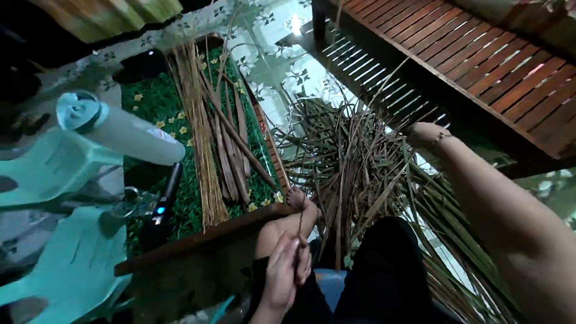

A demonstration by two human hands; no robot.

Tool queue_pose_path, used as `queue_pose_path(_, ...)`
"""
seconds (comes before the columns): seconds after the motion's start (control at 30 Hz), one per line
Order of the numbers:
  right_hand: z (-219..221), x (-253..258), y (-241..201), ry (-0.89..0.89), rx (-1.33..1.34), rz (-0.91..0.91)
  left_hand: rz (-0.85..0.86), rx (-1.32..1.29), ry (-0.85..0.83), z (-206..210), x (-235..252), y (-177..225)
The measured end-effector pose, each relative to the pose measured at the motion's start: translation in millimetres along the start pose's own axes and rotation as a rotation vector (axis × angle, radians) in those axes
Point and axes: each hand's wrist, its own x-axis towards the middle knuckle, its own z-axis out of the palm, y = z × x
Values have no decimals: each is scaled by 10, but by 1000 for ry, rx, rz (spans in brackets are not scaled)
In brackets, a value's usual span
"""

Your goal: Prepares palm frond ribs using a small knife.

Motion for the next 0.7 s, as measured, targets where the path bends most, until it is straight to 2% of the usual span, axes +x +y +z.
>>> queue_pose_path(0.07, 250, -393, -142, 30, 294, -172, -12, 23, 3, 116, 128, -35)
queue_pose_path(0.17, 651, -1315, -543, -16, 778, -360, -60, -7, 45, 300, 215, -27)
queue_pose_path(0.23, 890, -1842, -763, -153, 1031, -454, -86, -13, 55, 398, 235, -29)
queue_pose_path(0.33, 1085, -2413, -1022, -310, 1233, -578, -107, 11, 40, 534, 200, -37)
queue_pose_path(0.43, 1150, -2668, -1138, -356, 1358, -645, -122, 76, 68, 664, 110, -52)
queue_pose_path(0.7, 1229, -2736, -1074, -346, 1424, -686, -99, 103, 38, 742, -36, -81)
